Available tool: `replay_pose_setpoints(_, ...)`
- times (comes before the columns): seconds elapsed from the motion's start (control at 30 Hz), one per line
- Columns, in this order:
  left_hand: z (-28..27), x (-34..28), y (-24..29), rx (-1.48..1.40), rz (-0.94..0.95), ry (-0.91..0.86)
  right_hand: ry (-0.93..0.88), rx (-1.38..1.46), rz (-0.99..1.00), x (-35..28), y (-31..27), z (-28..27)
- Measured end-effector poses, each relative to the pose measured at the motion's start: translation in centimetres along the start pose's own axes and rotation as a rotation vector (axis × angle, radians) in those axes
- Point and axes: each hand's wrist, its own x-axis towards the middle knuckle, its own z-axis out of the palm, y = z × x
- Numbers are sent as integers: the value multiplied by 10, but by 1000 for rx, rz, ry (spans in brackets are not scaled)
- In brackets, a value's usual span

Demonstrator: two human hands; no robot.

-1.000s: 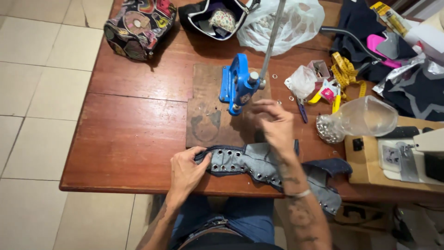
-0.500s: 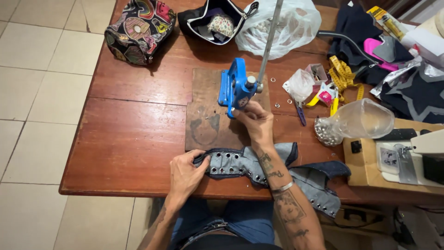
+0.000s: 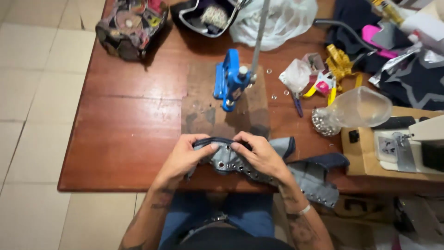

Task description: Installing metal eyelets into a denim garment using a manual hand press

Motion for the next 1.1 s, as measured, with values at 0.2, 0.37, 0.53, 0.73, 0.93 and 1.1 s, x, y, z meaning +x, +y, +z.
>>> replay_pose_setpoints(0.2,3,15,-2,-41,-20,16,99,268,142,13,50,-8)
replay_pose_setpoints(0.37,13,29,-4,-60,-29,53,217,425,162,24,48,5)
replay_pose_setpoints(0.53,16,50,6,-50,47,129,494,384,168,47,43,9)
replay_pose_setpoints(0.73,18,78,46,-104,47,119,502,433,183,80,38,-6)
replay_pose_setpoints(0.93,15,121,34,-111,28,115,516,532,200,106,28,-15)
replay_pose_setpoints(1.1,2,144,4,-121,-7,121,511,532,224,113,51,-5)
